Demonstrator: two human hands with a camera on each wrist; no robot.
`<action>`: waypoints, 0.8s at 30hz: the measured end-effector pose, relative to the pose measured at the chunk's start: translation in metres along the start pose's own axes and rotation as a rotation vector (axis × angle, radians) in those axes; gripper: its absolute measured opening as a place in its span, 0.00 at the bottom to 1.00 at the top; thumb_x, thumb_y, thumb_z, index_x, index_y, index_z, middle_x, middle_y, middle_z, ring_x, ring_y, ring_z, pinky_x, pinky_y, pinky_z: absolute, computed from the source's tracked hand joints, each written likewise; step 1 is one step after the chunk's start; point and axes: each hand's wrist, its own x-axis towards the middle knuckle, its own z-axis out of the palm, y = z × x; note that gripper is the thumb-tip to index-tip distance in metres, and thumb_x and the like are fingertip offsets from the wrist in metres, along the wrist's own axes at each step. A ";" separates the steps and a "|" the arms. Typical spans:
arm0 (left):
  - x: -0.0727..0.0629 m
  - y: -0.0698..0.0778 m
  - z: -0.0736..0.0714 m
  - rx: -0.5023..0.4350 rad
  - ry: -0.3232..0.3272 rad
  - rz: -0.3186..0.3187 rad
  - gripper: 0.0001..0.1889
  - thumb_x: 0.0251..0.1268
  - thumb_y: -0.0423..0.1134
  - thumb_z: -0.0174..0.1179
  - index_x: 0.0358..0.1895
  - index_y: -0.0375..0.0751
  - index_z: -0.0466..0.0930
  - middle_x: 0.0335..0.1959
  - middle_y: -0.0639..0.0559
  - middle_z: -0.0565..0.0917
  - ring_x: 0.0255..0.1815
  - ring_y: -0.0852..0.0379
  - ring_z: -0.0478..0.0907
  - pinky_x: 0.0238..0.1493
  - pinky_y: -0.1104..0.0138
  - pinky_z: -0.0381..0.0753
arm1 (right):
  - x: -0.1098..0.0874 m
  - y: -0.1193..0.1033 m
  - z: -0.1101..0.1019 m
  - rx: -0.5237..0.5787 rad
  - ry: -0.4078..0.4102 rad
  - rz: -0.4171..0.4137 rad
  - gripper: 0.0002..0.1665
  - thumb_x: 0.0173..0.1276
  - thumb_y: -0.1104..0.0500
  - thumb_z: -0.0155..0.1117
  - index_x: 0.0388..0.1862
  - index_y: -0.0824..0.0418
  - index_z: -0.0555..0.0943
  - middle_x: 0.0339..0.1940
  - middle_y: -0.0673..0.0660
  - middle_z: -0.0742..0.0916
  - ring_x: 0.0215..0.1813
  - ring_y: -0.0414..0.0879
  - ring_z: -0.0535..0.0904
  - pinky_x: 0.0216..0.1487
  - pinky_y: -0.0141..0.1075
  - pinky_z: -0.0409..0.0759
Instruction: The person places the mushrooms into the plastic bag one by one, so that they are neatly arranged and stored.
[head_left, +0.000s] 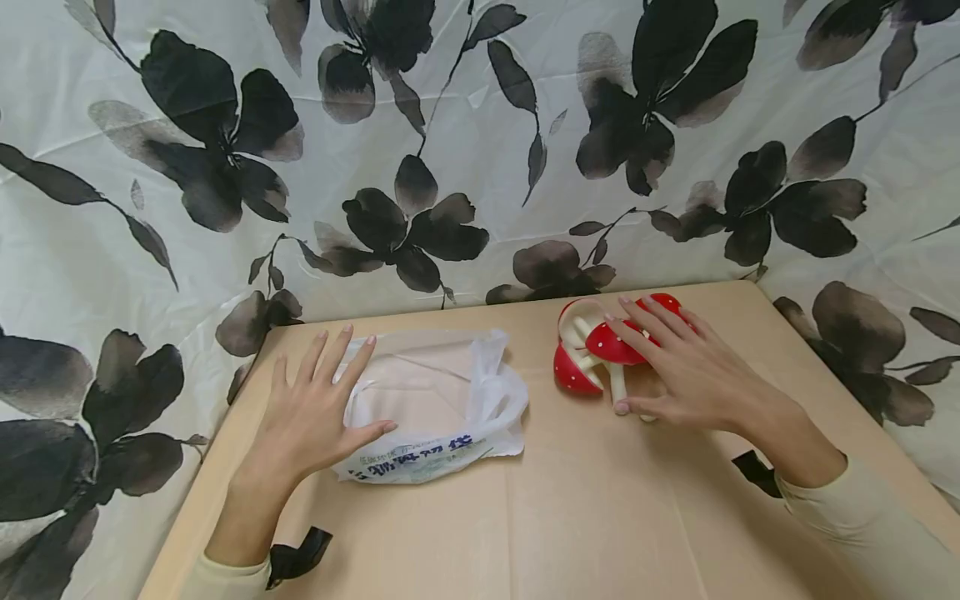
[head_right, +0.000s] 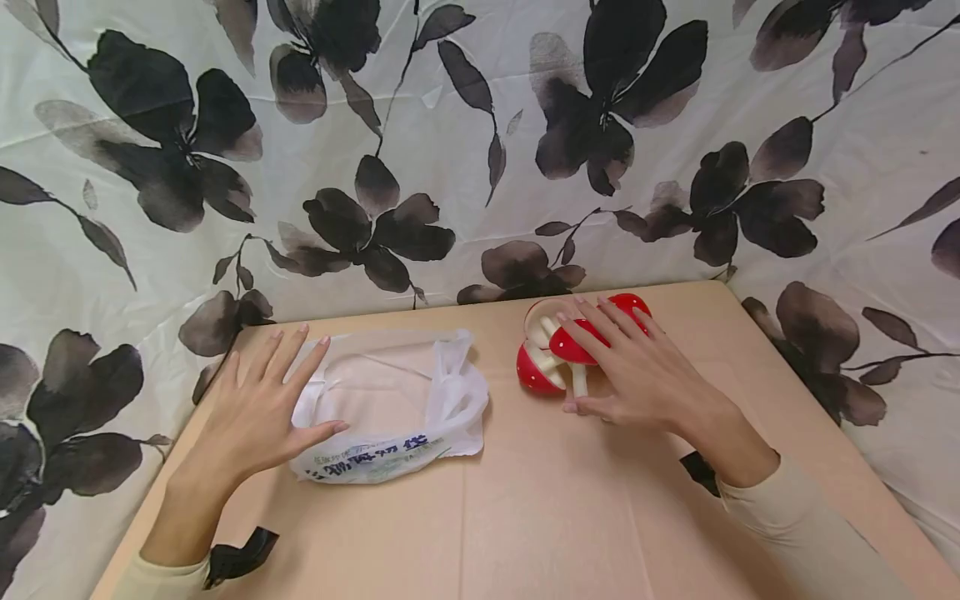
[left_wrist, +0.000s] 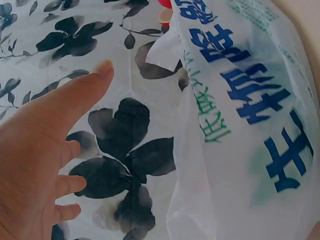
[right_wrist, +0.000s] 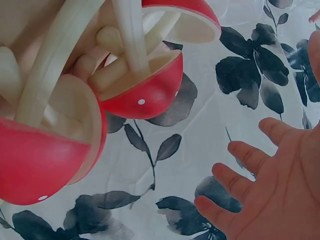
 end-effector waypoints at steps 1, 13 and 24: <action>-0.001 -0.002 0.001 0.002 -0.005 -0.006 0.56 0.48 0.77 0.60 0.80 0.51 0.59 0.80 0.41 0.59 0.78 0.35 0.55 0.65 0.25 0.52 | 0.000 0.000 0.000 0.012 -0.001 0.003 0.65 0.53 0.24 0.68 0.83 0.50 0.57 0.82 0.59 0.60 0.81 0.62 0.51 0.74 0.66 0.54; -0.011 -0.032 0.008 -0.105 -0.022 -0.041 0.50 0.54 0.56 0.73 0.78 0.41 0.61 0.74 0.31 0.63 0.67 0.28 0.68 0.57 0.35 0.72 | -0.011 0.007 -0.009 0.258 -0.059 0.086 0.58 0.60 0.30 0.68 0.82 0.50 0.58 0.78 0.62 0.68 0.74 0.66 0.66 0.53 0.66 0.79; -0.017 -0.063 0.014 -0.523 -0.260 -0.212 0.48 0.62 0.40 0.71 0.82 0.42 0.51 0.74 0.24 0.61 0.73 0.23 0.59 0.65 0.31 0.61 | -0.016 0.004 -0.013 0.323 -0.091 0.156 0.39 0.65 0.39 0.70 0.70 0.55 0.76 0.65 0.62 0.82 0.61 0.63 0.78 0.45 0.58 0.85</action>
